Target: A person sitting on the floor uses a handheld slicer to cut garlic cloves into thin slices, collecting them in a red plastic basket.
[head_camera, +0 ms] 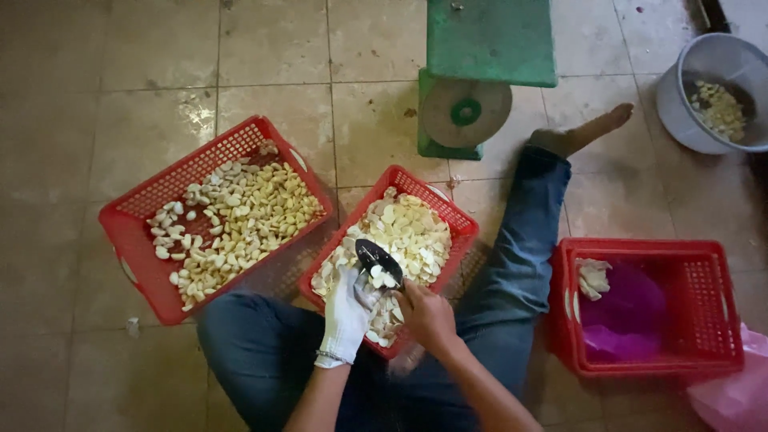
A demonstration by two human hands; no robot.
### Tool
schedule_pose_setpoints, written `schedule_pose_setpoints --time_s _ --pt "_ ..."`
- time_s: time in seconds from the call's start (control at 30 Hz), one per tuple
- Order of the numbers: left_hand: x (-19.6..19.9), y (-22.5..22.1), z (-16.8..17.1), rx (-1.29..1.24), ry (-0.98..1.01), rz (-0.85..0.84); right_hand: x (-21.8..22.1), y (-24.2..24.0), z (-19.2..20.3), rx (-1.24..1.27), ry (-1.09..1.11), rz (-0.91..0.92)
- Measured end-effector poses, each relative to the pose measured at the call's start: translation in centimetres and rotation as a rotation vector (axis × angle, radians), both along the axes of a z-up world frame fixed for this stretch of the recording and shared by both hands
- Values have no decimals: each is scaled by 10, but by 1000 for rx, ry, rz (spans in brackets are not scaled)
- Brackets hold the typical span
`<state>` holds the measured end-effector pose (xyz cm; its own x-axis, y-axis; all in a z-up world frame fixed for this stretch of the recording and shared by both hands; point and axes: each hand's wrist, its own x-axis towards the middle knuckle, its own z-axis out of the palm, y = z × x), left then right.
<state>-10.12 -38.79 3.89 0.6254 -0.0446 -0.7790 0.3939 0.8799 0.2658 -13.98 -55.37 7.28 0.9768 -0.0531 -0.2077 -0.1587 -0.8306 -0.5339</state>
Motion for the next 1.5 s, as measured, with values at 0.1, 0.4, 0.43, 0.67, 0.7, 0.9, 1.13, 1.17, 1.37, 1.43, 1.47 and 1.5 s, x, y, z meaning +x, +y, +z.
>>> schedule_pose_setpoints --time_s 0.1,0.4,0.43,0.67,0.7,0.9,1.13,1.17,1.37,1.43,1.47,1.5 --pt "2 0 32 2 -12 -23 1 -1 -7 -23 -44 15" --pt "-2 17 1 -59 -180 -12 -8 8 28 -39 -58 64" --pt "-2 19 -3 -58 -183 -6 -6 8 25 -40 -60 70" --pt "-3 17 -2 6 -167 -14 -4 11 17 -121 -134 132" --pt "-5 15 5 98 -169 -19 -6 11 15 -118 -193 128" --pt "3 5 -14 855 -328 -291 -7 -6 -28 -198 -225 142" --pt "11 1 24 581 -311 -496 7 -9 -14 -259 -262 151" --pt "13 4 25 597 -372 -624 9 -9 -8 -282 -354 129" --pt "21 11 48 985 -519 -980 13 -13 1 -280 -522 57" --pt "20 6 59 911 -458 -925 13 -9 9 -288 -540 75" --pt "19 4 60 1043 -459 -1016 14 -8 12 -231 -541 61" --pt "19 2 60 1176 -456 -1104 15 -7 16 -174 -541 50"
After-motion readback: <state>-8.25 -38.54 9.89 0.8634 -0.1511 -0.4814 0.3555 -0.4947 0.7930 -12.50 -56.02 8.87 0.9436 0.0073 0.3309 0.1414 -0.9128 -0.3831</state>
